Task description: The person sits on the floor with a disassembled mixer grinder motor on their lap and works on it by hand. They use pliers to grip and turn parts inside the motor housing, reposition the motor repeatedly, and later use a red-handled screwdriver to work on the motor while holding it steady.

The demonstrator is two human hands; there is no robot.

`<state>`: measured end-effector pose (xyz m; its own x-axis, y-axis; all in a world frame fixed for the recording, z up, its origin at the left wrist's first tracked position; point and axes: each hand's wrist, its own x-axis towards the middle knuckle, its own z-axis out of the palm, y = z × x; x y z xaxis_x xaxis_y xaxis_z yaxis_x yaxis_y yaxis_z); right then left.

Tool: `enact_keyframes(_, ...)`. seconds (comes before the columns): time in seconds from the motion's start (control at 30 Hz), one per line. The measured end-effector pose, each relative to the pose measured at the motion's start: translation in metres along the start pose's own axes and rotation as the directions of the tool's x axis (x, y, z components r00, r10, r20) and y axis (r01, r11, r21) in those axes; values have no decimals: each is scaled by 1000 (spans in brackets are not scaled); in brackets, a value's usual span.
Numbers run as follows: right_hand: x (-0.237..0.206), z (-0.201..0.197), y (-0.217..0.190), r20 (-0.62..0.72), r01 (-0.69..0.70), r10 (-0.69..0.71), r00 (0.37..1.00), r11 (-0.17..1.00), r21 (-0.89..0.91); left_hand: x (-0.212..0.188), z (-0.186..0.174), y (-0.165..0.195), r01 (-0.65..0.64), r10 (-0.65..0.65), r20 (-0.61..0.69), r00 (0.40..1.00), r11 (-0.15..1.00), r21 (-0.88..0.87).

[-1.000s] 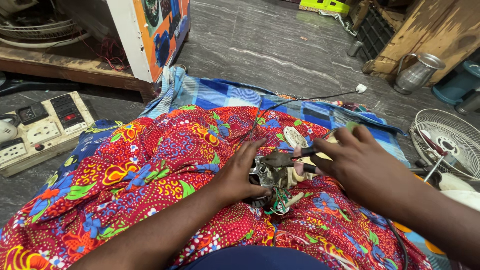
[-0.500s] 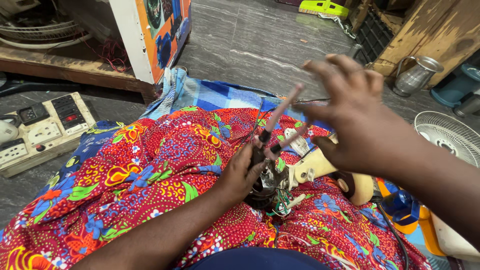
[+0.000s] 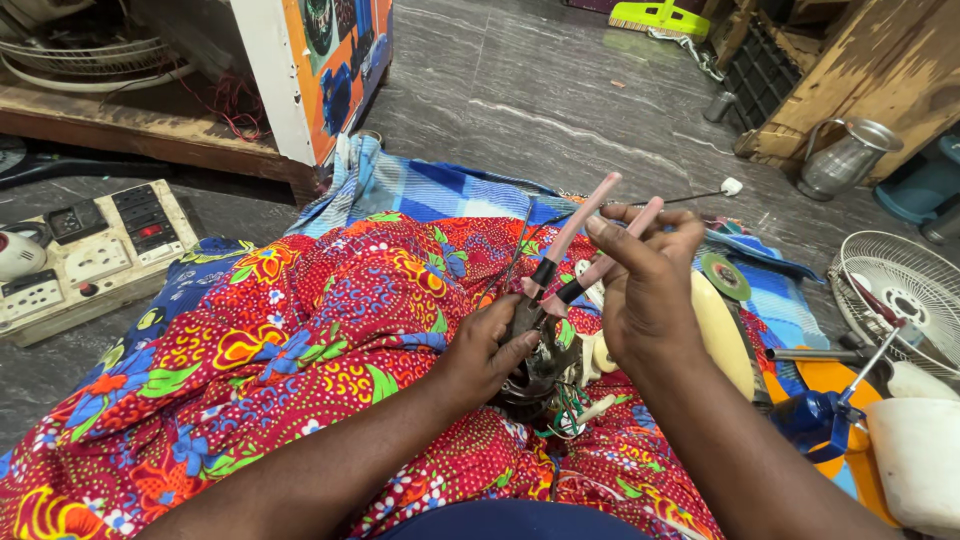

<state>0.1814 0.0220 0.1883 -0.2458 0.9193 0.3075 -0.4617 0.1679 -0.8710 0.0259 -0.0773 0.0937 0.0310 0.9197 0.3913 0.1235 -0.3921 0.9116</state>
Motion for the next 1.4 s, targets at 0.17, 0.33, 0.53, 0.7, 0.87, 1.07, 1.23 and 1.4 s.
enact_keyframes(0.17,3,-1,7,163,-179,158,974,976,124,0,3,-6,-76,74,16,997,982,174)
enact_keyframes(0.33,3,6,-14,301,-66,31,953,992,108,1,0,-5,-251,318,-68,946,846,470)
enact_keyframes(0.53,-5,5,-29,262,29,-3,965,995,-93,3,4,-6,240,-320,46,946,792,562)
enact_keyframes(0.7,-14,-3,-13,270,88,-45,962,985,-150,4,4,-7,311,-373,43,927,826,471)
enact_keyframes(0.87,-15,-8,-6,254,141,-106,961,983,-121,3,1,-3,295,-350,47,936,848,439)
enact_keyframes(1.07,-15,-12,-6,164,110,-87,983,984,-137,2,2,0,308,-358,58,932,866,394)
enact_keyframes(1.23,-19,-15,-3,195,191,-158,968,969,-160,3,2,0,309,-358,49,932,859,408)
enact_keyframes(1.4,-19,-13,0,215,201,-170,962,971,-131,2,1,1,321,-370,57,927,863,390)
